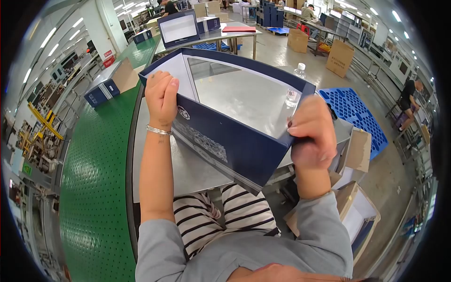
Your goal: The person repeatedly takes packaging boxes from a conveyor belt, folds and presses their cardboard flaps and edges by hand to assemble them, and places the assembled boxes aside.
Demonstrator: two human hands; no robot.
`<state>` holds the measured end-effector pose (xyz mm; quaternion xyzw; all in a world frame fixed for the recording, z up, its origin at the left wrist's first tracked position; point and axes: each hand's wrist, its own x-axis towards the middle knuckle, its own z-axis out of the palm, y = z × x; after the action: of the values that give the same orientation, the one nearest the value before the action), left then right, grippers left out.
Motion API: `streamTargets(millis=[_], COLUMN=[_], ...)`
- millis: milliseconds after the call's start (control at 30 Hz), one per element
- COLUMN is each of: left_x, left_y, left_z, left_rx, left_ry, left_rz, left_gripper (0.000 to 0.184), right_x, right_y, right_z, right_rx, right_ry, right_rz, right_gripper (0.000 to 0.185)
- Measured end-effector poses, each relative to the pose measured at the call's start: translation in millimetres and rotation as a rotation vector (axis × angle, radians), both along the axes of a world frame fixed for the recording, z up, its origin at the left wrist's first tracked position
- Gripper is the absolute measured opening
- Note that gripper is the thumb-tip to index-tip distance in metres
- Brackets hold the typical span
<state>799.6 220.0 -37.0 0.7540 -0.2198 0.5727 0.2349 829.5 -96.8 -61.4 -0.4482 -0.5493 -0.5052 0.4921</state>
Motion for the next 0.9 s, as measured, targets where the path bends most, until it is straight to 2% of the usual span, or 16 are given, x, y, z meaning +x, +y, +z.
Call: streamTargets(millis=[133,167,300,467,567,633,667,700,767,800,833,867,900], left_x=[12,14,21,33,22,-11,-31,-64,-121,-152,-186,-218,-246], left_y=[-5,-5,-4,-6,12,30,51,70,105,113,118,123,131], left_z=[-2,-3,-6,-6,-3,3,7,12,24,35,43,48,51], left_rx=[0.012,0.012,0.029,0.002,-0.043,-0.086,-0.012,-0.091,-0.223,-0.035,-0.029,-0.021,-0.009], left_ry=[-0.017,-0.022,-0.057,-0.116,-0.161,-0.233,-0.324,-0.211,-0.28,-0.377,-0.366,-0.356,-0.365], left_rz=[0.021,0.019,0.027,-0.002,0.047,0.187,0.301,0.411,0.502,0.75,0.892,1.038,1.081], left_gripper=[0.022,0.022,0.023,0.023,0.025,0.025,0.023,0.019,0.022,0.026,0.031,0.035,0.035], right_x=[11,15,34,57,68,74,76,78,85,90,97,106,117], right_y=[-8,-6,6,-4,10,30,34,37,40,44,47,48,52], right_z=[13,15,14,-2,4,28,26,20,2,-6,-14,-23,-33], right_rx=[-0.457,-0.456,-0.085,-0.182,-0.031,0.369,0.372,0.358,0.323,0.301,0.298,0.186,0.069], right_ry=[0.054,0.049,0.202,0.358,0.412,0.124,0.124,0.185,0.31,0.371,0.372,0.45,0.522], right_rz=[-0.032,-0.035,-0.072,0.028,0.207,0.207,0.225,0.249,0.305,0.341,0.378,0.363,0.352], right_gripper=[0.071,0.071,0.083,0.089,0.09,0.098,0.098,0.093,0.083,0.079,0.079,0.073,0.067])
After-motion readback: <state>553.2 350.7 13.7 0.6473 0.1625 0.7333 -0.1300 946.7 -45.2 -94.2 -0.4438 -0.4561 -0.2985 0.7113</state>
